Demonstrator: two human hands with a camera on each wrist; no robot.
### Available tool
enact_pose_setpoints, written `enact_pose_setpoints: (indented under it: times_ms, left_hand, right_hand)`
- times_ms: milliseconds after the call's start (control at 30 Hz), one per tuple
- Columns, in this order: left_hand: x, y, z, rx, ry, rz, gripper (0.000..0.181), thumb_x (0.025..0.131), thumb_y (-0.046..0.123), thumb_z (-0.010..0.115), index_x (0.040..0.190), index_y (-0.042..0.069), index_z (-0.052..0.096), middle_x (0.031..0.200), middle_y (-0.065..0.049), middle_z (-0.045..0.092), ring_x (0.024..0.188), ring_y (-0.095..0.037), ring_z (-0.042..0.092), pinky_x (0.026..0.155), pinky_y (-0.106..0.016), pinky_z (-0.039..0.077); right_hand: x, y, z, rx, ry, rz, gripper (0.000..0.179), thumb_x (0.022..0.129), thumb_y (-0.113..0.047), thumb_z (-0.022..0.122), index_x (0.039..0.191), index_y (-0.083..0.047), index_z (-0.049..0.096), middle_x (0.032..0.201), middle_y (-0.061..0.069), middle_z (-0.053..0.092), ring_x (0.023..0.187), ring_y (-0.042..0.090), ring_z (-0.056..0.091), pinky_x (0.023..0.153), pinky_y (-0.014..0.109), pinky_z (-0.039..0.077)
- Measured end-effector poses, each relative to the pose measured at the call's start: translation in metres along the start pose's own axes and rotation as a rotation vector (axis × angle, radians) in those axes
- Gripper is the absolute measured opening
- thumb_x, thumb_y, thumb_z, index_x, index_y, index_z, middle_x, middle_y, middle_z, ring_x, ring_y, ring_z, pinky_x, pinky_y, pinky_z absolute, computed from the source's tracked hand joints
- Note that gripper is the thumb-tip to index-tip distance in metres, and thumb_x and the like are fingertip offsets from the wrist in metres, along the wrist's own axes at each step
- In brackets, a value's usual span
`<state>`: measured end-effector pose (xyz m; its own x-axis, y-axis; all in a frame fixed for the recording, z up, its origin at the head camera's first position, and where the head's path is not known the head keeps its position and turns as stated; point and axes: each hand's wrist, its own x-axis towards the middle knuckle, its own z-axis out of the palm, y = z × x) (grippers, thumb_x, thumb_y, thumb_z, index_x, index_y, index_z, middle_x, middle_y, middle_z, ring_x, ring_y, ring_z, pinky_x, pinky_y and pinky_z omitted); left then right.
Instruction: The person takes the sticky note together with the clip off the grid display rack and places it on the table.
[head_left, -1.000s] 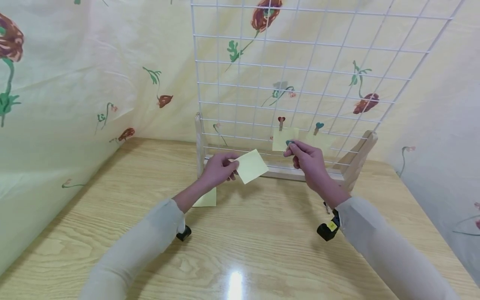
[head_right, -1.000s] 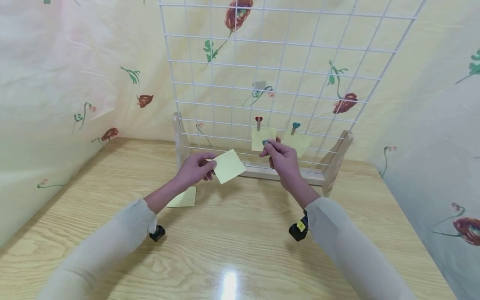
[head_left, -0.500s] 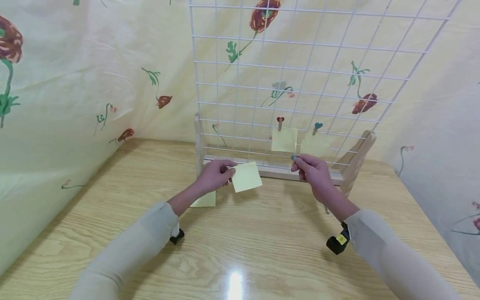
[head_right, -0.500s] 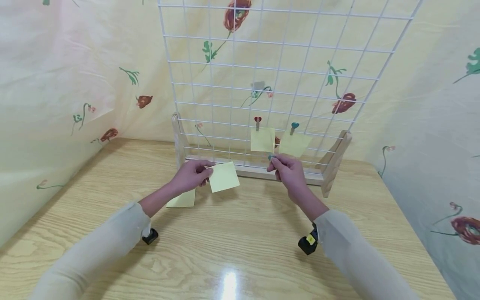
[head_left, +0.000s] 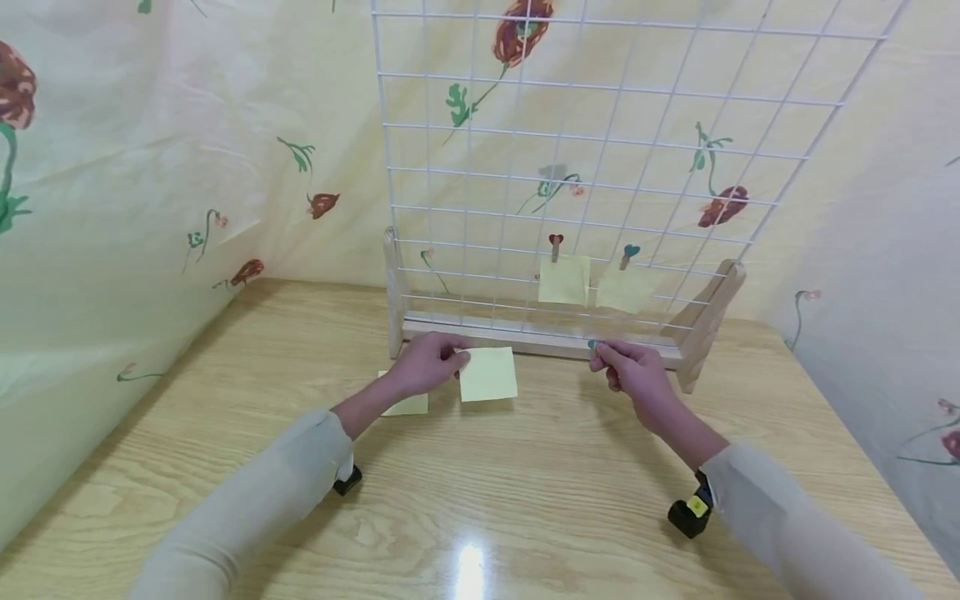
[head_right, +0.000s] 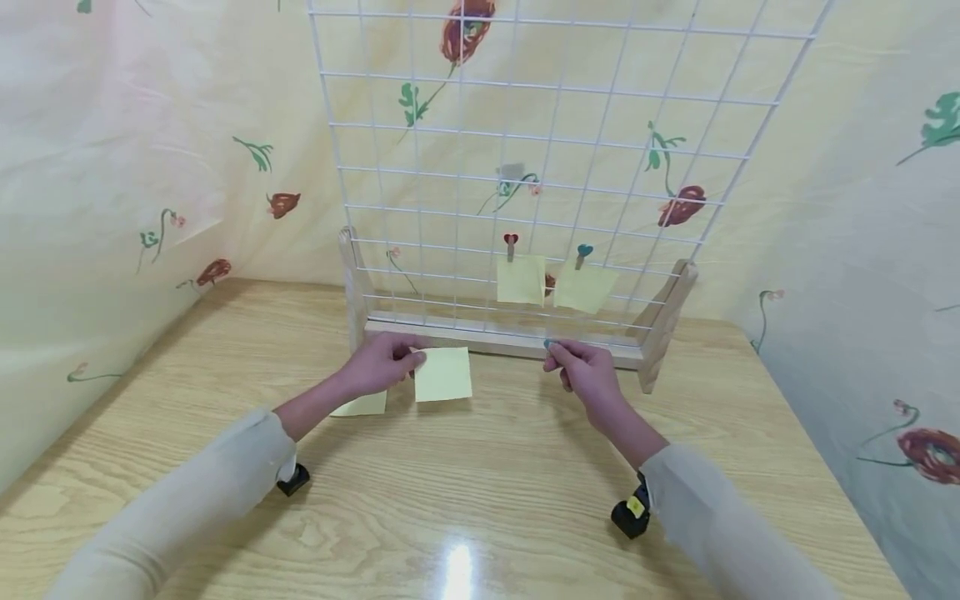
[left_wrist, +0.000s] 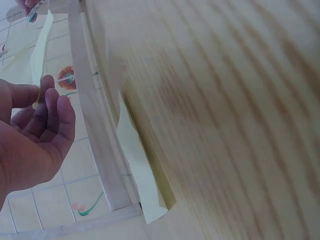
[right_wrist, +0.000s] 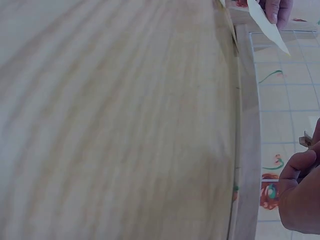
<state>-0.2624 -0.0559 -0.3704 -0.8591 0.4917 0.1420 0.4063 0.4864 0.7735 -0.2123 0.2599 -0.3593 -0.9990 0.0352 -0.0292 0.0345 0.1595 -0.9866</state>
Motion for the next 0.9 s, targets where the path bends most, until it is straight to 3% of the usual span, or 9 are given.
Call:
enact_pose_setpoints:
  times_ms: [167,367,600,900]
  left_hand:
    - [-0.002,-0.003,0.005,0.055,0.001,0.027,0.025,0.094,0.011,0.058,0.114,-0.001,0.067,0.066,-0.009,0.066,0.052,-0.01,0.054,0.044,-0.02,0.038]
    - [-0.005,-0.005,0.008,0.079,-0.048,0.014,0.026,0.096,0.013,0.056,0.114,-0.003,0.066,0.066,-0.007,0.066,0.045,-0.008,0.045,0.042,-0.019,0.034]
    - [-0.006,-0.007,0.006,0.131,-0.09,0.01,0.027,0.097,0.014,0.055,0.115,-0.003,0.066,0.064,-0.006,0.064,0.045,-0.007,0.044,0.042,-0.019,0.035]
    - [-0.006,-0.012,0.002,0.207,-0.123,0.02,0.025,0.096,0.013,0.055,0.112,0.0,0.069,0.052,0.005,0.048,0.043,-0.006,0.037,0.041,-0.018,0.028]
  right_hand:
    - [-0.005,0.009,-0.005,-0.02,0.002,0.027,0.024,0.101,-0.016,0.051,0.109,0.003,0.063,0.072,-0.01,0.063,0.059,0.005,0.043,0.052,0.019,0.037]
    - [-0.011,0.02,-0.009,-0.104,-0.009,0.069,0.035,0.1,-0.019,0.051,0.117,0.012,0.057,0.071,-0.01,0.061,0.059,0.006,0.043,0.053,0.02,0.037]
    - [-0.016,0.026,-0.011,-0.146,-0.023,0.135,0.038,0.1,-0.022,0.053,0.117,0.012,0.056,0.071,-0.008,0.06,0.06,0.008,0.044,0.052,0.019,0.038]
    - [-0.02,0.03,-0.018,-0.157,-0.047,0.211,0.042,0.1,-0.02,0.051,0.129,0.011,0.052,0.075,-0.005,0.063,0.061,0.006,0.047,0.053,0.019,0.039]
